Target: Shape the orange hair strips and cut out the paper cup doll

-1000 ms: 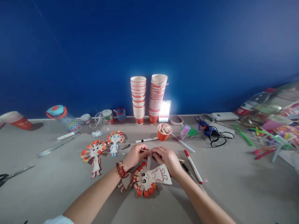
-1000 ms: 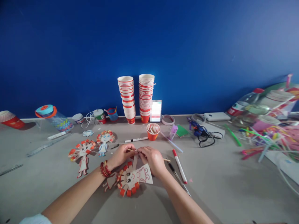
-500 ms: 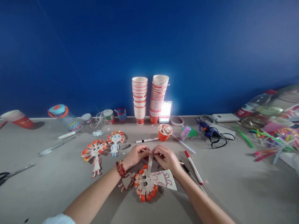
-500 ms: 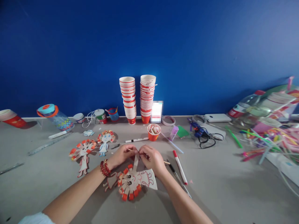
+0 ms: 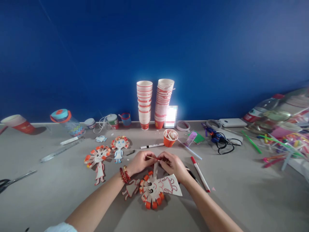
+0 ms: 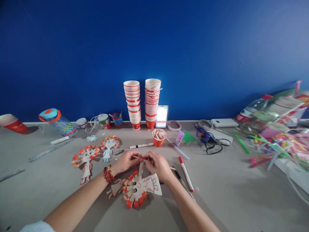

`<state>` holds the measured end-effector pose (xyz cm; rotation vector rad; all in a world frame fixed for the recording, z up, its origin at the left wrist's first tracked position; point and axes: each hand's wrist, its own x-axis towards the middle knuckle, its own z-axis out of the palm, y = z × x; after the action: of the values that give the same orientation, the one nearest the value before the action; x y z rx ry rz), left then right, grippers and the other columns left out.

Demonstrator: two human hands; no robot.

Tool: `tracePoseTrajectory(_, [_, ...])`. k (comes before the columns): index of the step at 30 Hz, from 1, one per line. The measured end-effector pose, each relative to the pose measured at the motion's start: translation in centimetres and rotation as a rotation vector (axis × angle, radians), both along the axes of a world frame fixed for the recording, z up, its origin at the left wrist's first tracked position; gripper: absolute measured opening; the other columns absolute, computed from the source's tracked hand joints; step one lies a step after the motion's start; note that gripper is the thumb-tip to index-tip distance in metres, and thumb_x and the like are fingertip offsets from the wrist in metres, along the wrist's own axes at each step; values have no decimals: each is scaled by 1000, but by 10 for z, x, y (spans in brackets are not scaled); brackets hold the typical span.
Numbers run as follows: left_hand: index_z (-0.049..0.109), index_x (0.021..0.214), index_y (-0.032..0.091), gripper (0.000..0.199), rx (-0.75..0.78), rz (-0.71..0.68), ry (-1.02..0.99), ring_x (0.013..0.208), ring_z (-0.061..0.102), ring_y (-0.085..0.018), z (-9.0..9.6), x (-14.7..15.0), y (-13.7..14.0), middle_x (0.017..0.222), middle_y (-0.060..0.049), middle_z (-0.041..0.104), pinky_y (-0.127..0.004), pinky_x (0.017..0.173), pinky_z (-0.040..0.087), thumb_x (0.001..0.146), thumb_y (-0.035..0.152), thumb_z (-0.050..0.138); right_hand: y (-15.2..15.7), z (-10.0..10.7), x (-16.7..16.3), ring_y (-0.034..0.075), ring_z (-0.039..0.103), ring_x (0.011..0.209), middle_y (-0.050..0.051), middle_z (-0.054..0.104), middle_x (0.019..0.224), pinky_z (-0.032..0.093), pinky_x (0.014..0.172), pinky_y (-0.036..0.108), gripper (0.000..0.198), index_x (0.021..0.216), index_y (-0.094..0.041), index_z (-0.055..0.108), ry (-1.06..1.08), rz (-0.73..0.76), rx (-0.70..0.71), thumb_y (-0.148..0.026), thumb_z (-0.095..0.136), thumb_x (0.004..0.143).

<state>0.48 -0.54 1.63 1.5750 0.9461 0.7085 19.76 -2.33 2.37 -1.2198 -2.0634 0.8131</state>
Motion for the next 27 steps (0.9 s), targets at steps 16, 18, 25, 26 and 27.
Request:
tracePoseTrajectory(16, [63,85,15,30,91,-9,68,70,56,-16,2,0,0,77,-4,65,-24,63,42,75,43,64,5,-2,4,15,59,67,0,65,76,41,61,22,12,85,-21,62,-55,52,23,-20,50,85])
tracePoseTrajectory(18, [62,83,16,29,113,9,88,67,54,-15,1,0,0,75,-2,63,-23,61,41,75,43,64,4,-1,4,16,60,72,1,67,80,42,64,23,15,88,-21,63,-83,54,64,-20,48,87])
tracePoseTrajectory(25, [56,71,15,26,118,40,143,58,43,-11,-5,2,-1,62,3,50,-20,53,33,75,40,63,2,-2,1,18,62,81,4,69,88,43,70,24,19,92,-22,66,-162,60,174,-20,47,88])
tracePoseTrajectory(26, [55,69,15,27,107,44,151,57,41,-10,-5,2,-1,60,4,48,-20,52,32,75,40,63,1,-2,0,17,62,79,3,68,85,43,68,23,18,89,-22,66,-163,55,176,-19,48,87])
tracePoseTrajectory(27, [54,68,15,28,91,43,157,57,40,-10,-6,3,-1,60,4,47,-20,52,31,75,41,63,1,-2,-1,17,62,77,3,68,83,43,67,23,18,87,-22,66,-157,48,174,-17,49,86])
